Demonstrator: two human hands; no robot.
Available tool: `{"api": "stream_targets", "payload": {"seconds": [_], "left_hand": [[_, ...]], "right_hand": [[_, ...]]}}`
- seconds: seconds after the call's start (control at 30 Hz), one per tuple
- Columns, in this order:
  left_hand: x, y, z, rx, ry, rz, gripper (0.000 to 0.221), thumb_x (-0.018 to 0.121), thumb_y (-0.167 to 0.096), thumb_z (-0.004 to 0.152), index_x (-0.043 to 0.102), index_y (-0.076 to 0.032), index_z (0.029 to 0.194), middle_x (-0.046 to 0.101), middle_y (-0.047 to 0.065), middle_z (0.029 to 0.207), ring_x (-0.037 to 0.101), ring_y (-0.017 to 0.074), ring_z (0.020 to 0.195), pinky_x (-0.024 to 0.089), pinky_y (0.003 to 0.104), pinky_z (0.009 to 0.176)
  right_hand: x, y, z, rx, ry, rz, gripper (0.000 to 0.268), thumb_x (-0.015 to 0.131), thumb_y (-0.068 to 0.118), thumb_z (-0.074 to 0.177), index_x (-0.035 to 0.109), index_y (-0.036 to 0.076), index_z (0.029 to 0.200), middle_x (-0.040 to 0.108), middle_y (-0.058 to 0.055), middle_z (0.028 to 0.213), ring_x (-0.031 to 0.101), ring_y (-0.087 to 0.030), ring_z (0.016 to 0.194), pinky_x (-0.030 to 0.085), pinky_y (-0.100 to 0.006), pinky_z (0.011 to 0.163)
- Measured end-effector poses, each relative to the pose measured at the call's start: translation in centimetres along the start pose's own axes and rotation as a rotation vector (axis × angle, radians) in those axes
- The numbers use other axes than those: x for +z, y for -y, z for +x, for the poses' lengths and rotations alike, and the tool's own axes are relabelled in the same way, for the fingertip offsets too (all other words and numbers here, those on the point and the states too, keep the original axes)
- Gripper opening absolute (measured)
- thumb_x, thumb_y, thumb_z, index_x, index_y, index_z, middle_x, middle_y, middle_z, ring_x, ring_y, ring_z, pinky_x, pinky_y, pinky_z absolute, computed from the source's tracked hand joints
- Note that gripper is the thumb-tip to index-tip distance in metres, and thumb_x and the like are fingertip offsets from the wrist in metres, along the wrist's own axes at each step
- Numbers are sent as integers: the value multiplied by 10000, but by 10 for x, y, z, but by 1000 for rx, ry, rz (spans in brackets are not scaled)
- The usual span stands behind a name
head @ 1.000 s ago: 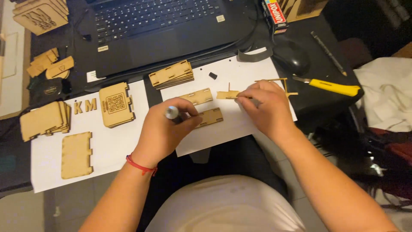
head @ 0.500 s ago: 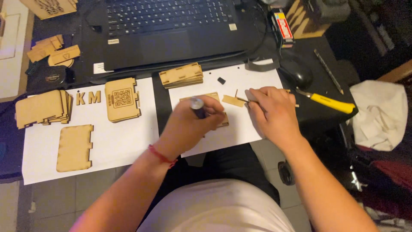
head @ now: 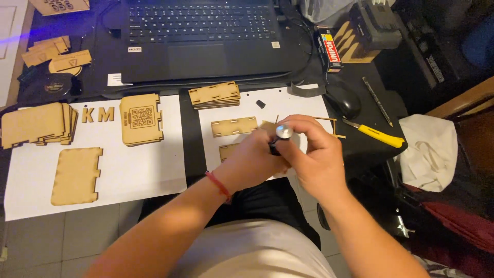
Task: Assembling laser-cut wooden box components by applying glue to the joints and fitting the pieces together.
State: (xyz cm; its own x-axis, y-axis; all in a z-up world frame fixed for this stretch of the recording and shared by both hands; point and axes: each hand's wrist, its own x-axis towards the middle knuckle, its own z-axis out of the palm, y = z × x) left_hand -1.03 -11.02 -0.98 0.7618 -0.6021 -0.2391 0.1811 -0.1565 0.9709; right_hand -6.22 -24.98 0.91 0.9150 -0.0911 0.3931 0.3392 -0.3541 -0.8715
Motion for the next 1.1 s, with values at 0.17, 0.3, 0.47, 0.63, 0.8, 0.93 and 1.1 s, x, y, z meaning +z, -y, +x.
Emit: {"api": "stream_targets", "payload": {"seconds": [0.17, 0.3, 0.47, 0.63, 0.8, 0.93, 1.1], "left_hand": [[5, 30, -7, 16, 232, -454, 200, 721, -29, 733, 686, 44, 916, 684, 145, 683, 718, 191, 645, 618, 282, 611], [3, 39, -10, 102, 130, -498, 217, 704, -63, 858, 709, 48, 1045, 710, 138, 815, 726, 190, 716, 633, 297, 650], [-5, 4, -30, 341, -121, -410, 242, 699, -107, 914, 717, 40, 1105, 725, 142, 773, 709, 157, 700, 631, 299, 663], [5, -10, -41, 489, -121, -413, 316, 733, -165, 900, 709, 37, 1142, 681, 110, 740, 642, 123, 700, 584, 260, 649], [2, -10, -42, 501, -128, -394, 277, 705, -167, 922, 725, 27, 1118, 676, 101, 710, 586, 111, 690, 562, 255, 653], [5, -13, -50, 499, -148, -445, 179, 664, -118, 946, 745, 0, 1054, 677, 78, 716, 584, 99, 710, 542, 246, 678], [7, -21, -55, 538, -228, -359, 139, 674, -106, 930, 759, -25, 1004, 663, 84, 696, 576, 117, 694, 524, 254, 660]], "right_hand": [[-8, 11, 0, 49, -77, 230, 175, 654, 60, 906, 630, -9, 1065, 687, -147, 932, 630, -181, 883, 501, -305, 839], [-28, 14, -6, 121, -121, 326, 255, 644, 121, 918, 574, -28, 1113, 687, -155, 821, 633, -135, 757, 538, -260, 725], [-16, 17, -17, 50, -109, 22, 355, 821, 12, 766, 675, -37, 1086, 645, -109, 765, 577, -122, 696, 548, -280, 715], [-3, 22, -23, -295, -260, -238, 337, 850, -102, 754, 680, -93, 1045, 638, -166, 772, 638, -236, 666, 557, -344, 680], [-6, 0, -29, -484, -289, -475, 290, 862, -73, 742, 712, -57, 989, 639, -170, 829, 610, -293, 679, 526, -391, 638], [-3, -4, -35, -509, -312, -417, 247, 854, -111, 738, 707, -82, 934, 613, -183, 774, 575, -286, 615, 501, -363, 567], [-2, 4, -37, -412, -284, -257, 278, 863, -110, 727, 682, -83, 935, 593, -166, 728, 559, -230, 604, 493, -319, 557]]}}
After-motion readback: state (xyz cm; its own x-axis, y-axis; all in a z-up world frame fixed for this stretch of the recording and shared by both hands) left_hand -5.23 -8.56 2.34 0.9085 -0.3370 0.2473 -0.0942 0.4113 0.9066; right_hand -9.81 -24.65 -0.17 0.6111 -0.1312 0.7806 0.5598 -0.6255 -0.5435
